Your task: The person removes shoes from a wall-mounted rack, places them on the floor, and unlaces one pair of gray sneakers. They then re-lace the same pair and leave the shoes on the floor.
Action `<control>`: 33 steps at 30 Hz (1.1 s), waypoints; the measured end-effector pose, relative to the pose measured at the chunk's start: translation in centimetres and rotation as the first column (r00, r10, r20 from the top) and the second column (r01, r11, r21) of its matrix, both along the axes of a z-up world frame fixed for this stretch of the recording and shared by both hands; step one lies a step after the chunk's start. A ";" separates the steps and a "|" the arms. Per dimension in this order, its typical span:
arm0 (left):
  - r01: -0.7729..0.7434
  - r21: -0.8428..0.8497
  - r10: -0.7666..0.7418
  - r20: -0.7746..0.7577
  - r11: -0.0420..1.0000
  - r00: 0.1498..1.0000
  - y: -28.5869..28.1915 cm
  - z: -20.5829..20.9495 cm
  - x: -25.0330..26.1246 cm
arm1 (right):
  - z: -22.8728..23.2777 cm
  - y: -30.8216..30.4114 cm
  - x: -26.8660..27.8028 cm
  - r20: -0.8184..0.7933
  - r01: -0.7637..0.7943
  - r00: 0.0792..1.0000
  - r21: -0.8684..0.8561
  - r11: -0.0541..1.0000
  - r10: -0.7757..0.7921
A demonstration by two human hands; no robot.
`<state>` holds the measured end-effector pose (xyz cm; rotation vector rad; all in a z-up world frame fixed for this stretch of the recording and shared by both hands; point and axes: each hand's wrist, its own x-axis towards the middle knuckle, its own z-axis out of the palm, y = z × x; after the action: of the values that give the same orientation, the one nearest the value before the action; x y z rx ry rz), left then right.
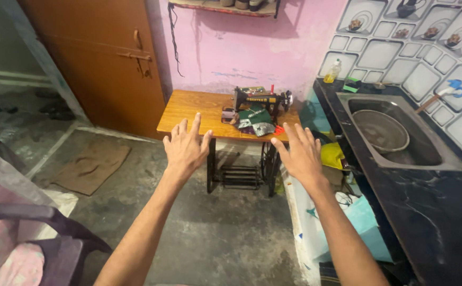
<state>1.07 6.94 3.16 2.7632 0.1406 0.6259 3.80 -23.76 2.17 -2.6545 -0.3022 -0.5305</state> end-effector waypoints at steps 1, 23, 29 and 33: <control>0.002 0.009 -0.002 -0.005 1.000 1.000 0.6 0.0 0.2 | -0.1 0.7 0.3 0.006 0.005 1.000 0.003 1.000 -0.005; -0.030 0.030 0.033 -0.092 0.999 0.995 8.2 1.9 11.9 | 2.1 7.5 12.6 0.027 -0.027 0.999 0.012 1.000 0.027; -0.027 0.045 0.031 -0.097 0.999 0.995 7.7 2.1 17.2 | 2.4 7.7 17.8 0.016 -0.062 0.998 0.007 0.998 0.062; -0.011 0.053 0.013 -0.042 0.999 0.999 7.0 2.8 20.7 | 2.6 7.5 21.2 0.090 -0.078 0.993 -0.042 0.996 0.082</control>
<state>21.81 13.95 5.93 2.8294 0.1516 0.5829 25.05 -16.25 4.74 -2.6469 -0.4486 -0.6273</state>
